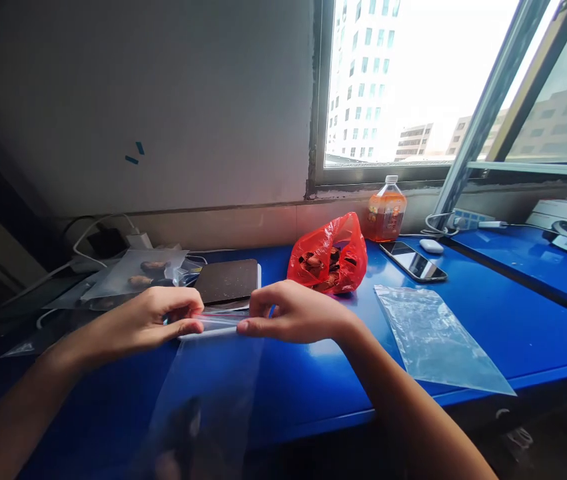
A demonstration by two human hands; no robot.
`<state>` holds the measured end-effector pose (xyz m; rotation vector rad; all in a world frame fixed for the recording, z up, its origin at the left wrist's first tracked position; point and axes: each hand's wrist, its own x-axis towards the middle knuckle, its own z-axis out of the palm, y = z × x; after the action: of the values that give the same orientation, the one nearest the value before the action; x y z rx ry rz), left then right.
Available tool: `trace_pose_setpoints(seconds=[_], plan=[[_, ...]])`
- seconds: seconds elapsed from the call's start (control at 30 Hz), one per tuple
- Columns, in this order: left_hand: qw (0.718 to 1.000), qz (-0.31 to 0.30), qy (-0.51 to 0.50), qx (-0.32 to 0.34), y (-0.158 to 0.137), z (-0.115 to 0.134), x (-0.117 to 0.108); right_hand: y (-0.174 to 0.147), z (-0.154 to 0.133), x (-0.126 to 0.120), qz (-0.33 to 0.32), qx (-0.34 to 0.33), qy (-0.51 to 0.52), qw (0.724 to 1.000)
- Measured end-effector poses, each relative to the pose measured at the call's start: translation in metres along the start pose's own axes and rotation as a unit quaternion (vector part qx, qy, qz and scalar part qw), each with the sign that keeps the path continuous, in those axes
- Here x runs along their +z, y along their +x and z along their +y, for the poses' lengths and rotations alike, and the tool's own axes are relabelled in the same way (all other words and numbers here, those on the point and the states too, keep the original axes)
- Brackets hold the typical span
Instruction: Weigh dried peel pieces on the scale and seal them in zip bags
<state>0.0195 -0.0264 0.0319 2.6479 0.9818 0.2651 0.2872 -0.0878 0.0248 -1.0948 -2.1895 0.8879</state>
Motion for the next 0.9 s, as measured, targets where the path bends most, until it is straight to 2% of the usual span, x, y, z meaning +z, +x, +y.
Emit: trace_pose_setpoints(seconds=[0.07, 0.1, 0.13, 0.17, 0.2, 0.23, 0.27, 0.37, 0.43, 0.5, 0.63, 0.7, 0.77, 0.8, 0.83, 0.9], plan=[[0.999, 0.021, -0.044, 0.022, -0.002, 0.006, -0.009, -0.016, -0.006, 0.005, 0.151, -0.012, 0.049, 0.987], [0.996, 0.045, -0.06, 0.041, -0.002, 0.011, -0.014, -0.027, -0.008, 0.013, 0.254, -0.018, 0.083, 0.964], [0.993, 0.073, -0.069, 0.064, -0.001, 0.017, -0.019, -0.041, -0.008, 0.024, 0.358, -0.018, 0.124, 0.925], [0.987, 0.104, -0.074, 0.095, 0.001, 0.024, -0.025, -0.055, -0.006, 0.04, 0.455, -0.022, 0.168, 0.874], [0.981, 0.128, -0.076, 0.127, 0.004, 0.032, -0.03, -0.069, -0.002, 0.058, 0.529, -0.024, 0.223, 0.819], [0.971, 0.149, -0.084, 0.168, 0.009, 0.041, -0.034, -0.082, 0.003, 0.077, 0.558, 0.018, 0.28, 0.781], [0.955, 0.179, -0.098, 0.215, 0.015, 0.052, -0.038, -0.093, 0.008, 0.096, 0.566, 0.036, 0.312, 0.762], [0.902, 0.268, -0.173, 0.292, 0.035, 0.083, -0.042, -0.11, 0.016, 0.133, 0.5, 0.1, 0.367, 0.778], [0.884, 0.289, -0.228, 0.287, 0.049, 0.099, -0.04, -0.105, 0.013, 0.135, 0.479, 0.108, 0.383, 0.782], [0.88, 0.268, -0.267, 0.288, 0.062, 0.108, -0.033, -0.093, 0.005, 0.123, 0.513, 0.091, 0.385, 0.762], [0.899, 0.132, -0.279, 0.31, 0.09, 0.101, -0.002, -0.077, -0.004, 0.091, 0.67, 0.048, 0.337, 0.659], [0.914, 0.146, -0.253, 0.282, 0.106, 0.09, 0.023, -0.082, -0.001, 0.078, 0.748, 0.036, 0.281, 0.6], [0.952, 0.184, -0.135, 0.204, 0.121, 0.078, 0.049, -0.094, 0.007, 0.068, 0.802, 0.038, 0.208, 0.558], [0.969, 0.158, -0.04, 0.186, 0.127, 0.074, 0.061, -0.101, 0.012, 0.063, 0.816, 0.048, 0.172, 0.55], [0.975, 0.132, 0.028, 0.177, 0.132, 0.07, 0.072, -0.108, 0.017, 0.057, 0.817, 0.065, 0.142, 0.554], [0.98, 0.107, 0.08, 0.146, 0.141, 0.067, 0.086, -0.117, 0.026, 0.043, 0.784, 0.114, 0.11, 0.6]])
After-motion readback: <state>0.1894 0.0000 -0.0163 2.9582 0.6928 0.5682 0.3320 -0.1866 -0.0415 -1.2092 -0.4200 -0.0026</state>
